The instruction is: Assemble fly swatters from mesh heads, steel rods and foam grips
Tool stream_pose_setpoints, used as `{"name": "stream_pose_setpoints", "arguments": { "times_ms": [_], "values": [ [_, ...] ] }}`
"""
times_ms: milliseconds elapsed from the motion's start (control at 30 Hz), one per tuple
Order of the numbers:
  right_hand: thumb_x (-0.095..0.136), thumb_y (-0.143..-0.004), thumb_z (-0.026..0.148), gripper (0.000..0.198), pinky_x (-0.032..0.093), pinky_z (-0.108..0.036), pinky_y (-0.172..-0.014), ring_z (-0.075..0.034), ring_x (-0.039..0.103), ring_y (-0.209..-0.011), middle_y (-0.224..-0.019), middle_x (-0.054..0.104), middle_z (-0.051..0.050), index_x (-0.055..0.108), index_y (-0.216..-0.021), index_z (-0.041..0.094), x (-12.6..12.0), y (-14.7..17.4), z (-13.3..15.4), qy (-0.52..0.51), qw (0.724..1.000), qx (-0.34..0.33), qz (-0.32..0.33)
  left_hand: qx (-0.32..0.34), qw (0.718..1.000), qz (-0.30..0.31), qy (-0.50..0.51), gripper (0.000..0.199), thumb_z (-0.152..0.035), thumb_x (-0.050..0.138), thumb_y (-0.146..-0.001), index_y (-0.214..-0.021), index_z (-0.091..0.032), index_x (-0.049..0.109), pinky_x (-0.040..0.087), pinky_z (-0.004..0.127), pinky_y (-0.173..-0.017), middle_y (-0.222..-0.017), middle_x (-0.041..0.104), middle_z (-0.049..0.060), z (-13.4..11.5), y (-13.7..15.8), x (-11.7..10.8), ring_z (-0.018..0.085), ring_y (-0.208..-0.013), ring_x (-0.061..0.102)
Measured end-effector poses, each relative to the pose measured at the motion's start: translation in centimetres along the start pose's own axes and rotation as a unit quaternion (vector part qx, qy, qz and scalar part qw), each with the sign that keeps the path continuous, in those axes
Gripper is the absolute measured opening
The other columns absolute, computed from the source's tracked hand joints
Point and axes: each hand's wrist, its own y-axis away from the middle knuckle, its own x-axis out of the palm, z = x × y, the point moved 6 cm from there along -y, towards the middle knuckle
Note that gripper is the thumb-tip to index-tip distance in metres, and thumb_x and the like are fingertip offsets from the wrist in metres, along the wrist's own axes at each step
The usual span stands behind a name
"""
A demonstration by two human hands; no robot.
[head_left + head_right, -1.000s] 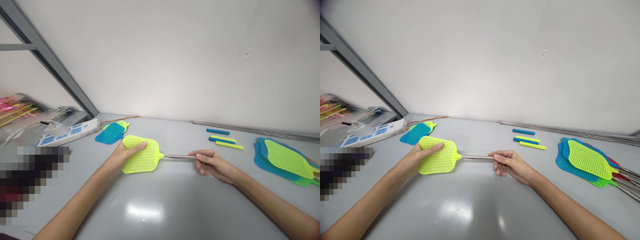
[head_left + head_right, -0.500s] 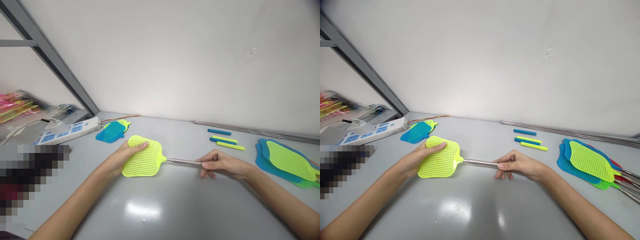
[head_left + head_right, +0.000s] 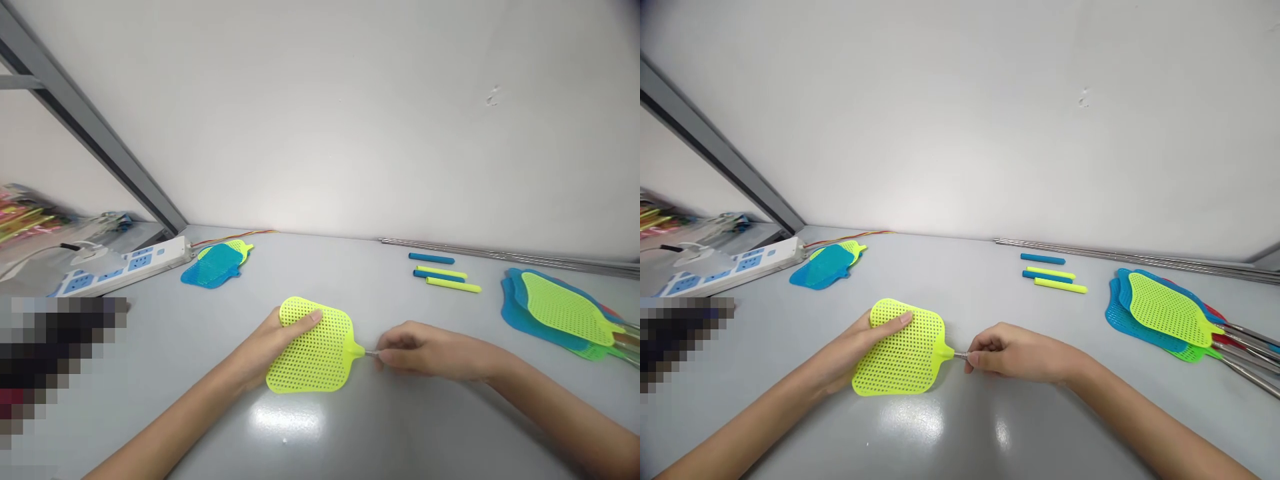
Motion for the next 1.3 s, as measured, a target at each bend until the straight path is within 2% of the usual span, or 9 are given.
{"name": "stream_pose_setpoints", "arguments": {
  "times_ms": [167,433,567,833,1033,1300],
  "values": [
    [0.048,-0.075,0.051,0.037,0.026,-0.018,-0.046,-0.007,0.032,-0.055,-0.063,0.039,0.002,0.061,-0.082,0.017,-0.4,-0.3,-0.4,-0.044,0.998,0.022,-0.042,-0.004,1.000,0.019,-0.023,0.035,-0.033,0.066,-0.066,-0.095,-0.018,0.055,0.048,0.033,-0.072,-0.097,0.063,0.009,0.2,0.0,0.4,0.022,-0.083,0.061],
    [0.051,-0.072,0.051,0.039,0.010,-0.020,-0.037,-0.004,0.020,-0.042,-0.050,0.030,0.005,0.060,-0.070,0.013,1.1,-0.5,-2.3,-0.099,0.991,0.093,0.004,-0.025,0.997,0.010,-0.073,0.033,-0.034,0.067,-0.063,-0.090,-0.016,0.060,0.049,0.033,-0.068,-0.092,0.065,0.009,1.9,-0.1,0.8,0.023,-0.079,0.062],
    [0.053,-0.071,0.051,0.038,0.007,-0.021,-0.036,-0.004,0.018,-0.041,-0.050,0.029,0.005,0.059,-0.069,0.013,1.4,-0.4,-2.5,-0.132,0.985,0.108,0.011,-0.030,0.997,0.027,-0.060,0.034,-0.034,0.067,-0.064,-0.092,-0.016,0.060,0.049,0.033,-0.068,-0.095,0.065,0.010,2.2,-0.1,1.1,0.023,-0.080,0.062],
    [0.057,-0.067,0.051,0.038,0.007,-0.021,-0.035,-0.004,0.018,-0.041,-0.049,0.031,0.005,0.061,-0.069,0.013,1.5,-0.6,-2.9,-0.147,0.983,0.109,0.012,-0.036,0.997,0.007,-0.065,0.035,-0.035,0.067,-0.064,-0.093,-0.017,0.059,0.049,0.033,-0.069,-0.098,0.064,0.010,2.3,0.0,1.1,0.023,-0.081,0.062],
    [0.056,-0.068,0.051,0.039,0.008,-0.020,-0.035,-0.003,0.019,-0.040,-0.048,0.032,0.005,0.062,-0.070,0.013,1.4,-0.7,-3.0,-0.146,0.984,0.104,0.007,-0.031,0.997,-0.005,-0.076,0.035,-0.035,0.068,-0.063,-0.091,-0.017,0.060,0.049,0.032,-0.067,-0.093,0.065,0.009,2.2,0.0,1.1,0.023,-0.079,0.062],
    [0.055,-0.070,0.048,0.036,0.007,-0.020,-0.034,-0.003,0.018,-0.039,-0.048,0.030,0.006,0.063,-0.071,0.013,1.4,-0.8,-3.0,-0.155,0.983,0.095,0.012,-0.037,0.998,0.021,-0.039,0.036,-0.033,0.068,-0.063,-0.094,-0.017,0.059,0.049,0.031,-0.068,-0.097,0.064,0.010,2.2,0.0,1.3,0.022,-0.080,0.062]
  ]
}}
